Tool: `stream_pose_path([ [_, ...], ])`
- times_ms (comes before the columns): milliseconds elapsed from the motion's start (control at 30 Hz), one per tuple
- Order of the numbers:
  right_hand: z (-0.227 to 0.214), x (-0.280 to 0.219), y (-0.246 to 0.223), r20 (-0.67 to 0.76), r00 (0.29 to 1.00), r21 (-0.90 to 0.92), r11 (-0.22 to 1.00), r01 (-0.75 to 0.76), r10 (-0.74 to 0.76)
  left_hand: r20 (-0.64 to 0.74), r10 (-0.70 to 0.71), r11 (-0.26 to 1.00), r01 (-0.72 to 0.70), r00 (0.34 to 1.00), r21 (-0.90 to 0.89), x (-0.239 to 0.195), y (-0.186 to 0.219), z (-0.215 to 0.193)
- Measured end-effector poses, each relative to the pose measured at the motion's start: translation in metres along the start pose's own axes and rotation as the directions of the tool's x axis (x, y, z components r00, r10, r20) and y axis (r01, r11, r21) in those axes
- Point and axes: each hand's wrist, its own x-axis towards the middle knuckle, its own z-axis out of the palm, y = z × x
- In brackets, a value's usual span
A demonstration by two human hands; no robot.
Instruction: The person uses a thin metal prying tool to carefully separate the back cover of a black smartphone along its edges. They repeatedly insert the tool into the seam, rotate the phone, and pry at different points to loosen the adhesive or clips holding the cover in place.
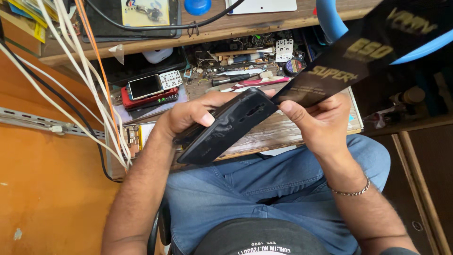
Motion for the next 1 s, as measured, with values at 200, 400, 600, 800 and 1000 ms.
stream_pose_path([
  [200, 0.002, 0.004, -0.012, -0.033, 0.998, -0.044, 0.998, -0.05, 0.049, -0.022, -0.047, 0.991, 0.049, 0.999, 0.127, -0.001, -0.017, -0.01],
  [400, 0.003, 0.004, -0.018, 0.019, 0.999, -0.129, 0.991, -0.032, 0.035, -0.03, -0.063, 0.991, 0.066, 0.998, 0.115, -0.002, -0.019, -0.012],
  [600, 0.007, 0.006, -0.012, -0.055, 0.997, -0.053, 0.997, -0.059, 0.056, -0.072, -0.11, 0.994, 0.11, 0.991, -0.011, -0.001, -0.02, -0.007],
  [800, 0.012, 0.006, -0.001, -0.085, 0.996, -0.033, 0.999, -0.006, 0.004, -0.084, -0.209, 0.949, 0.181, 0.974, -0.258, -0.005, -0.018, -0.005],
  [1000, 0.013, 0.002, -0.006, -0.028, 0.999, -0.18, 0.983, -0.041, 0.036, -0.155, -0.304, 0.95, 0.287, 0.94, -0.119, 0.004, -0.017, 0.003],
])
